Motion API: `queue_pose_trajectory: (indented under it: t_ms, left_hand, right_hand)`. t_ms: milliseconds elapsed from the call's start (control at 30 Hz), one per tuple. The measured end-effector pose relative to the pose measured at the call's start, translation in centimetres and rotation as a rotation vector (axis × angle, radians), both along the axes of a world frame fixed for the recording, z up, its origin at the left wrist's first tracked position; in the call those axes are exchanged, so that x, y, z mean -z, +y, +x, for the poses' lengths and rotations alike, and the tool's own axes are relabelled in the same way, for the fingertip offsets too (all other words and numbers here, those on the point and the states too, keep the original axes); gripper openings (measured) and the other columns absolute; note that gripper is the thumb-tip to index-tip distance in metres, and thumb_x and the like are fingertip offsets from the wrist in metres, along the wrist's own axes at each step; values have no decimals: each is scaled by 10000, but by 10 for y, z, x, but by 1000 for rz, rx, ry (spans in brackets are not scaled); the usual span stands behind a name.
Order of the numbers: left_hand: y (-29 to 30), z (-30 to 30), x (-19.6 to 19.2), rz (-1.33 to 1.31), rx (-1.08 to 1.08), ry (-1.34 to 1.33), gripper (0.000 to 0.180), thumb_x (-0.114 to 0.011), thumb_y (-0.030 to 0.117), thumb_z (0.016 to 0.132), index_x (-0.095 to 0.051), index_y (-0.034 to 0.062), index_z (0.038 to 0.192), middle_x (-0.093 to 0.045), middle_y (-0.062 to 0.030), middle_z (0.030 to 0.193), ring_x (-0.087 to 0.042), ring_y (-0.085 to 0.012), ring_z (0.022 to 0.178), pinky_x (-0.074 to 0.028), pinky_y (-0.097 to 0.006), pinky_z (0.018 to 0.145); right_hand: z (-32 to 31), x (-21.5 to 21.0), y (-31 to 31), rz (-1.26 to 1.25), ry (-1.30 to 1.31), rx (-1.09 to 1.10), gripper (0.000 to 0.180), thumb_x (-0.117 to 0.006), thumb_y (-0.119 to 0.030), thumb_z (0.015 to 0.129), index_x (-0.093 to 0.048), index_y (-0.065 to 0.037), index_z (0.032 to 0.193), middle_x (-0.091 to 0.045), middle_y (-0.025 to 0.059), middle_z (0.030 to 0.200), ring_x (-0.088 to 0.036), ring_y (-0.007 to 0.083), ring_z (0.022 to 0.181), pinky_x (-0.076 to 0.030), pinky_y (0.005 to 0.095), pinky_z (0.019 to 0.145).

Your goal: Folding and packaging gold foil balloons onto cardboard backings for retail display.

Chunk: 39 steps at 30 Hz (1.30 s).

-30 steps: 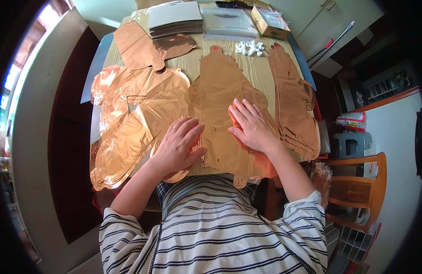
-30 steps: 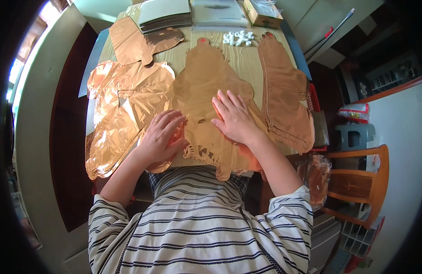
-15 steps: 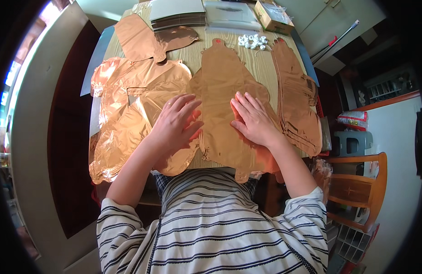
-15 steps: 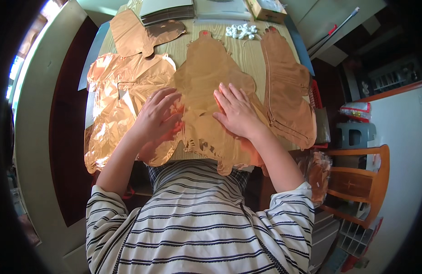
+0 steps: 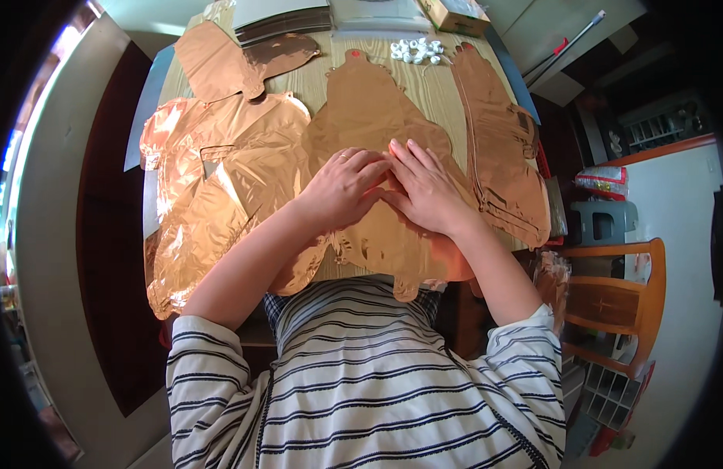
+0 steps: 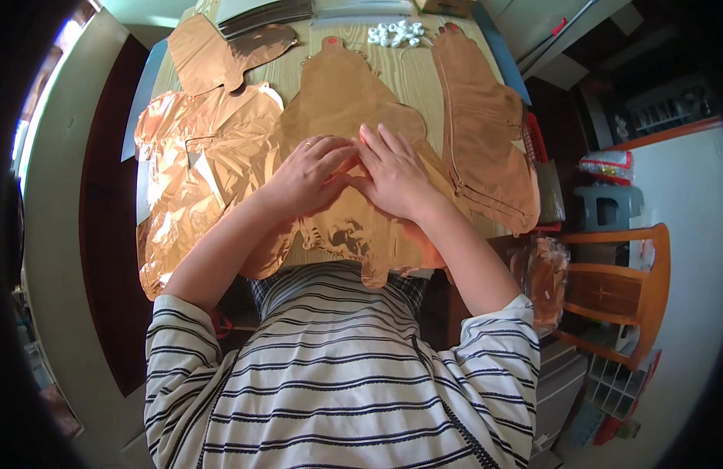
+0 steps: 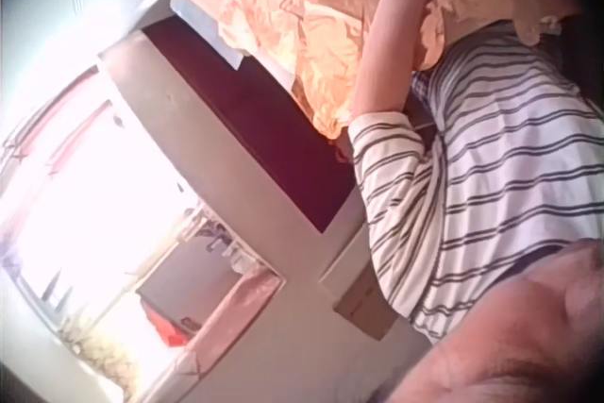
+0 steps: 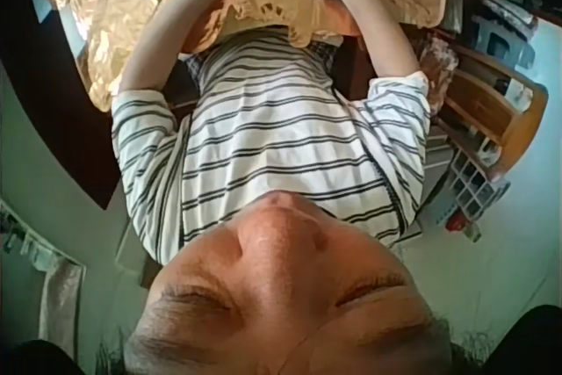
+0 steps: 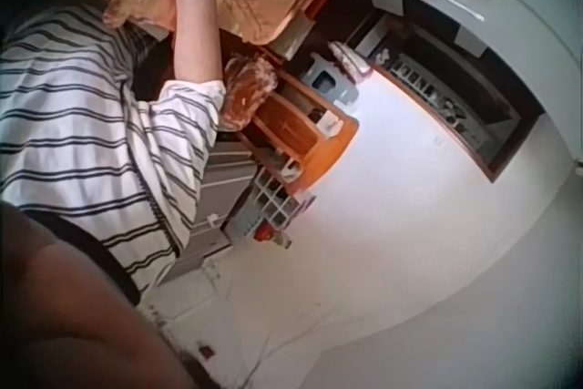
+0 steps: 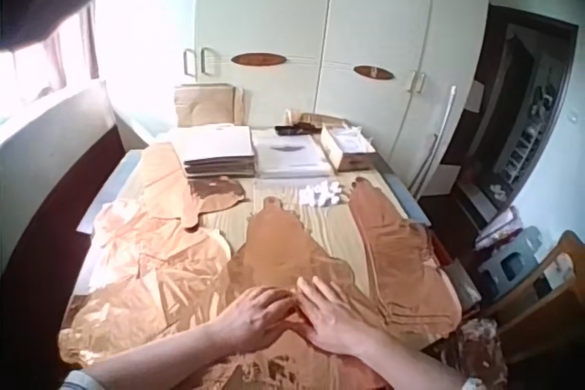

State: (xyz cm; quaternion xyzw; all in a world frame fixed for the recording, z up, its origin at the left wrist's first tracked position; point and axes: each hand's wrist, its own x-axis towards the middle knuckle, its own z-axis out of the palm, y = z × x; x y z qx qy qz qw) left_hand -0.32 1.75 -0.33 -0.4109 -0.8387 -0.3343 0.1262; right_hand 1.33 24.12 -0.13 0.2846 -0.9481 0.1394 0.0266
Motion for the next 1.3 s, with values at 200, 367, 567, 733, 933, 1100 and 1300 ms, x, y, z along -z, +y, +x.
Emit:
queue_pose_trajectory:
  t_ms: [200, 367, 567, 733, 933, 1100, 1300]
  left_hand:
    - [-2, -1, 7, -47, 15, 21, 349, -725, 158, 845, -632, 36, 1158, -602, -150, 1227, -567, -353, 1194, -458, -457, 1026]
    - [-8, 3, 7, -71, -8, 5, 339, -717, 164, 856, -624, 44, 1158, -591, -146, 1236, -548, -350, 1216, -444, -454, 1047]
    - [3, 6, -13, -44, 48, 89, 317, -759, 193, 823, -654, 35, 1077, -596, -153, 1223, -552, -374, 1205, -422, -504, 1080]
    - [17, 13, -11, 40, 281, 55, 291, -803, 106, 778, -662, 43, 1025, -620, -137, 1156, -602, -352, 1121, -484, -458, 985]
    - [19, 17, 6, 0, 313, -39, 272, -783, 126, 808, -677, 54, 1048, -618, -113, 1148, -613, -317, 1099, -497, -424, 941]
    - [22, 20, 2, -81, 281, 18, 343, -737, 153, 845, -678, 87, 1177, -601, -115, 1211, -580, -322, 1168, -484, -438, 970]
    - [26, 21, 6, -144, 248, 123, 414, -679, 178, 881, -643, 133, 1291, -569, -121, 1278, -530, -341, 1240, -445, -473, 1040]
  right_hand:
    - [49, -53, 18, -274, 23, 163, 331, -681, -221, 946, -651, -33, 1217, -635, 189, 1251, -614, 339, 1171, -507, 410, 966]
    - [144, -90, 53, -252, -567, 419, 355, -676, -283, 948, -641, 11, 753, -627, 219, 755, -629, 404, 656, -477, 456, 587]
    - [211, -20, 56, -960, -970, 974, 509, -591, -473, 1015, -683, 28, 1035, -743, 133, 909, -708, 189, 698, -533, 296, 610]
    - [200, 0, 35, -1500, -934, 1086, 472, -564, -471, 1031, -666, -10, 1062, -740, 112, 905, -698, 160, 688, -506, 250, 597]
    - [192, -8, 17, -1317, -598, 1056, 317, -688, -331, 989, -671, -15, 967, -702, 68, 811, -683, 135, 592, -448, 214, 508]
    - [184, -24, 11, -1244, -473, 986, 301, -678, -278, 998, -683, 23, 1012, -700, 56, 833, -673, 121, 591, -456, 203, 500]
    - [182, -5, -8, -1156, -197, 976, 182, -685, -103, 976, -684, 67, 1042, -714, 55, 836, -631, 74, 609, -546, 225, 567]
